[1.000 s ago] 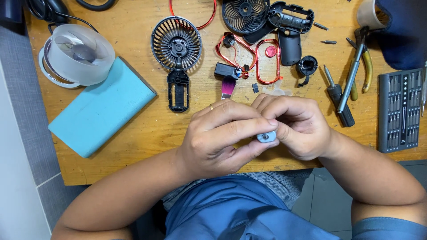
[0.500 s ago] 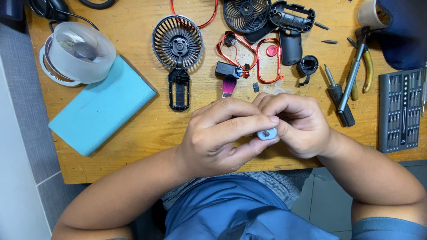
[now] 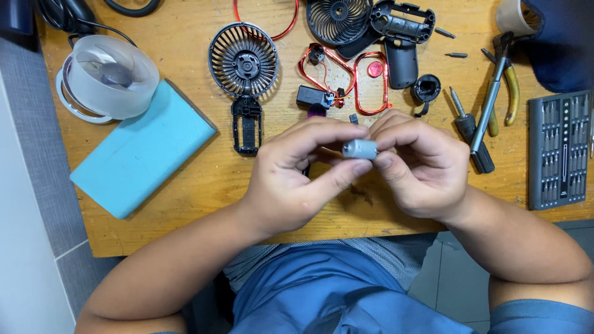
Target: Repairing and cleaning a small portable fan by disassembling it and using tools
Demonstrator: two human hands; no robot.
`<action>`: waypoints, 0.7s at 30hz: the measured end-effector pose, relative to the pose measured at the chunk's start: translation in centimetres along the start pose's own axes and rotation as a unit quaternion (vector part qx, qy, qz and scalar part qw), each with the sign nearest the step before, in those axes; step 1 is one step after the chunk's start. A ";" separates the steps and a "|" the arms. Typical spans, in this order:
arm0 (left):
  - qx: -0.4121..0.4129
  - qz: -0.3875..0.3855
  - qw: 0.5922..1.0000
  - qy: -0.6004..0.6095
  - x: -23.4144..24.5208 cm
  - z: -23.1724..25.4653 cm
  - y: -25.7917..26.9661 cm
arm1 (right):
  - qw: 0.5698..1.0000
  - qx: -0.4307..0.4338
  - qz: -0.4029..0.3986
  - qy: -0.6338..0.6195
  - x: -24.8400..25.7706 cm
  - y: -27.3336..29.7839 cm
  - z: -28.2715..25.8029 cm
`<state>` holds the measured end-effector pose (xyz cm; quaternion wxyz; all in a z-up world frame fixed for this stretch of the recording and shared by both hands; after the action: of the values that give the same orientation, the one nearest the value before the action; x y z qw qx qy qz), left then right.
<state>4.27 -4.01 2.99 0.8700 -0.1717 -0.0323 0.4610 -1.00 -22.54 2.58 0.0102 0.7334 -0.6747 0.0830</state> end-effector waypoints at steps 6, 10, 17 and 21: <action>0.153 0.034 0.954 0.255 -0.5 -4.1 0.8 | 0.980 0.082 0.093 0.156 0.7 -0.4 -2.2; 0.173 0.060 0.949 0.256 -0.3 -4.4 0.8 | 0.972 0.123 0.096 0.174 0.7 -0.7 -3.2; 0.192 0.095 0.930 0.298 -0.3 -5.5 1.4 | 0.963 0.148 0.083 0.207 0.7 -0.4 -3.9; 0.195 0.093 0.934 0.285 -0.3 -5.4 1.5 | 0.961 0.152 0.086 0.213 0.5 -0.4 -4.0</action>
<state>4.11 -4.94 -2.58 0.8125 -0.1249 0.3239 0.4683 -0.99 -22.53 6.68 0.0346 0.6307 -0.6971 0.3393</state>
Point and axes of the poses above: each hand's wrist, its own y-axis away from the middle knuckle, its own x-axis out of the back of the hand, z = x × y, the point moved 6 cm from there along -y, towards the middle knuckle, and after that the axes turned 11 degrees about -x, right-handed, at the moved point
